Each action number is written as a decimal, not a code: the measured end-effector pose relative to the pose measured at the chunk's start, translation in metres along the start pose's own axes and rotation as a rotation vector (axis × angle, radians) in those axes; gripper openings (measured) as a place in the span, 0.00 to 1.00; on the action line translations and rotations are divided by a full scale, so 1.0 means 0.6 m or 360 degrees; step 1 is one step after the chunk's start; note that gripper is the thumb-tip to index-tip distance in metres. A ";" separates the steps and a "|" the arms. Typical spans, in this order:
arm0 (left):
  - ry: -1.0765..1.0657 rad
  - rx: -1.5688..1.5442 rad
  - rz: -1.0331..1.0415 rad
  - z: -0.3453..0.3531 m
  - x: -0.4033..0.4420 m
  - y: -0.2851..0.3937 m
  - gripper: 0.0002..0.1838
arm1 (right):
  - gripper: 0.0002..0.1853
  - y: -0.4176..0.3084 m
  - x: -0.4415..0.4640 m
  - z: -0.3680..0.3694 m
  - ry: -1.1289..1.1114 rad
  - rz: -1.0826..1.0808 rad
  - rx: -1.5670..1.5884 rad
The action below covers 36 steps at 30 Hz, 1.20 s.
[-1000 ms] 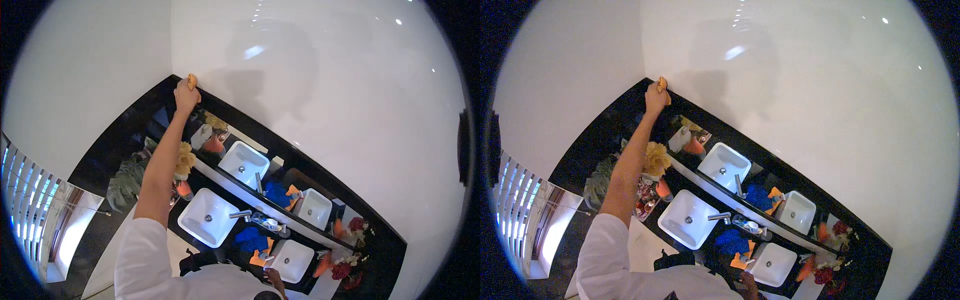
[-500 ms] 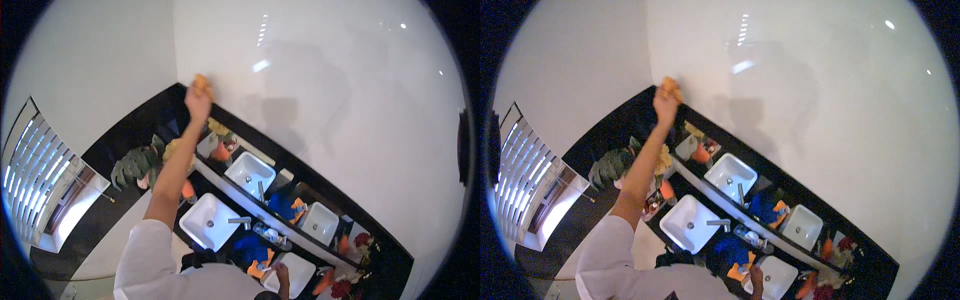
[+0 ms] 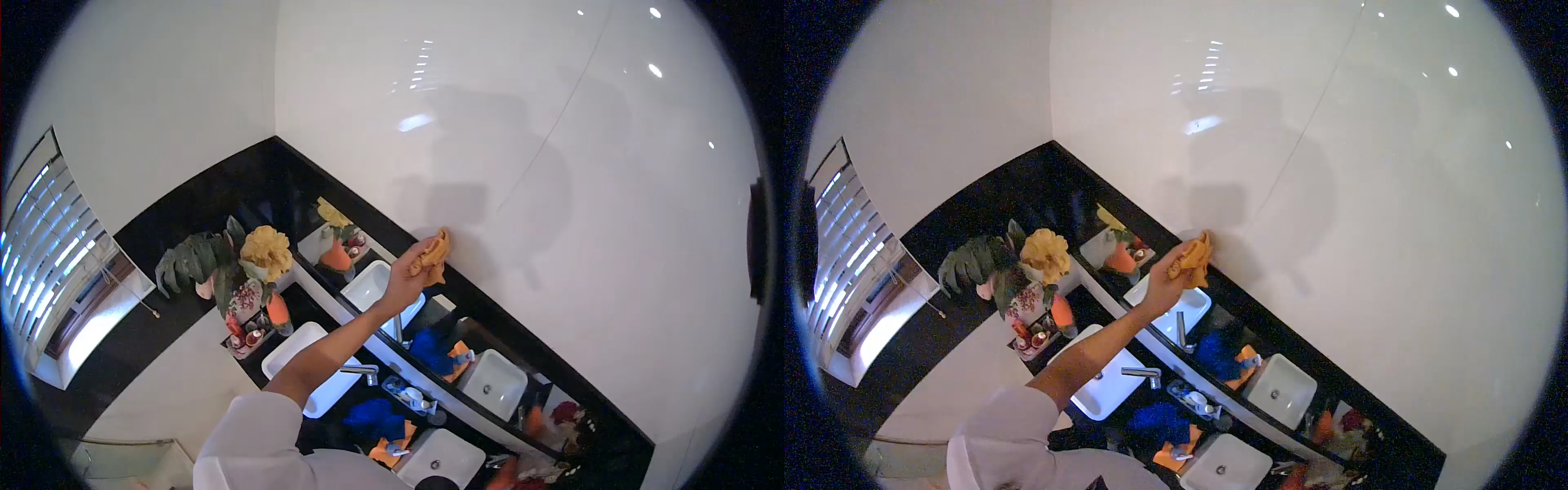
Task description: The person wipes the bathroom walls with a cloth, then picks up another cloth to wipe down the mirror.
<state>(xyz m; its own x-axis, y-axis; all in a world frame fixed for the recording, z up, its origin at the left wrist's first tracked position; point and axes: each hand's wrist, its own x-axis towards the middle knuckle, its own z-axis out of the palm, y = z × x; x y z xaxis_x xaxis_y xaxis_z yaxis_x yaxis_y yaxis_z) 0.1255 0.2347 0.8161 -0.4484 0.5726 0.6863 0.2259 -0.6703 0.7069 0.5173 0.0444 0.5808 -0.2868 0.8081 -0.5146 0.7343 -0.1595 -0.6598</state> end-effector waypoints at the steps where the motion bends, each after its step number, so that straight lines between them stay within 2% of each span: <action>1: 0.0091 -0.0030 -0.0072 -0.014 -0.005 0.003 0.20 | 0.22 0.004 -0.004 0.000 0.0001 -0.0008 0.0003; 2: 0.0177 -0.0061 -0.0143 -0.036 -0.008 0.005 0.20 | 0.22 0.008 -0.011 0.000 0.0005 -0.0006 0.0007; 3: 0.0404 0.0718 0.0101 -0.087 0.024 -0.046 0.19 | 0.22 0.012 -0.019 -0.002 0.0010 -0.0003 0.0012; 4: 0.0663 0.0562 -0.0385 -0.108 0.076 0.039 0.17 | 0.22 0.015 -0.024 -0.003 0.0017 0.0004 0.0022; 5: 0.1010 0.0434 0.0105 -0.140 0.134 0.040 0.15 | 0.22 0.021 -0.032 -0.003 0.0023 0.0002 0.0033; 6: 0.1066 0.0445 0.0238 -0.165 0.182 0.071 0.13 | 0.22 0.017 -0.036 -0.005 0.0030 0.0012 0.0037; 7: 0.1135 0.0242 0.0124 -0.202 0.231 0.044 0.14 | 0.22 0.015 -0.039 -0.008 0.0039 0.0020 0.0042; 9: 0.1124 0.0034 0.0317 -0.227 0.317 0.003 0.16 | 0.22 0.007 -0.040 -0.015 0.0068 0.0065 0.0050; 10: 0.1111 0.0011 0.0312 -0.211 0.336 -0.006 0.16 | 0.22 0.002 -0.039 -0.019 0.0087 0.0071 0.0059; 12: 0.0988 0.0501 0.0578 -0.166 0.363 -0.020 0.18 | 0.22 -0.013 -0.036 -0.035 0.0135 0.0072 0.0078; 13: 0.1060 0.0796 0.0710 -0.119 0.338 0.013 0.19 | 0.22 -0.021 -0.041 -0.043 0.0157 0.0081 0.0079; 14: 0.0975 0.0744 0.0689 -0.066 0.299 0.026 0.17 | 0.22 -0.033 -0.040 -0.054 0.0182 0.0073 0.0087; 15: 0.0528 0.0829 0.0234 -0.028 0.233 -0.013 0.16 | 0.23 -0.045 -0.041 -0.066 0.0213 0.0065 0.0089; 16: 0.0348 0.0733 0.0520 0.031 0.179 0.001 0.15 | 0.23 -0.058 -0.042 -0.079 0.0245 0.0055 0.0088; 19: -0.0455 0.0245 0.0757 0.112 0.034 0.035 0.14 | 0.23 -0.096 -0.053 -0.122 0.0340 0.0007 0.0085; 20: -0.0445 0.0247 0.0755 0.111 0.017 0.039 0.14 | 0.23 -0.104 -0.055 -0.135 0.0370 -0.0015 0.0086; 22: -0.0601 -0.0556 0.0348 0.097 0.010 0.048 0.12 | 0.23 -0.120 -0.067 -0.160 0.0439 -0.0039 0.0083; 24: -0.0312 -0.0482 0.0469 0.015 0.053 0.003 0.12 | 0.23 -0.129 -0.079 -0.184 0.0501 -0.0058 0.0082; 26: 0.0463 0.0264 -0.0182 -0.117 0.125 -0.057 0.19 | 0.23 -0.135 -0.088 -0.203 0.0560 -0.0064 0.0077; 27: 0.0846 0.0664 -0.0004 -0.172 0.198 0.024 0.18 | 0.23 -0.140 -0.093 -0.212 0.0588 -0.0062 0.0075; 28: 0.0979 0.0406 0.0301 -0.218 0.269 0.057 0.16 | 0.23 -0.145 -0.098 -0.219 0.0616 -0.0052 0.0071; 29: 0.1166 0.0369 0.0269 -0.285 0.341 0.018 0.14 | 0.23 -0.152 -0.100 -0.226 0.0632 -0.0040 0.0076; 30: 0.1239 0.0119 0.0413 -0.320 0.396 0.019 0.15 | 0.24 -0.156 -0.108 -0.233 0.0656 -0.0026 0.0075; 33: 0.1222 -0.0104 0.0217 -0.331 0.480 -0.011 0.17 | 0.24 -0.162 -0.118 -0.241 0.0705 -0.0009 0.0076; 35: 0.1139 0.0553 0.0586 -0.262 0.480 -0.003 0.16 | 0.24 -0.164 -0.118 -0.238 0.0711 -0.0029 0.0085; 36: 0.1032 0.0690 0.0791 -0.214 0.452 0.021 0.16 | 0.24 -0.170 -0.118 -0.240 0.0719 -0.0039 0.0082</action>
<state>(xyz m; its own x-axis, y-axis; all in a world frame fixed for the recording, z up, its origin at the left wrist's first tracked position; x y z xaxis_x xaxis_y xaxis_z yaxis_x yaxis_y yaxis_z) -0.1046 0.3210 0.9891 -0.5802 -0.1977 0.7901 0.7673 -0.4579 0.4489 0.5513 0.0848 0.7632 0.0020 0.9765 -0.2153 0.6956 -0.1560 -0.7013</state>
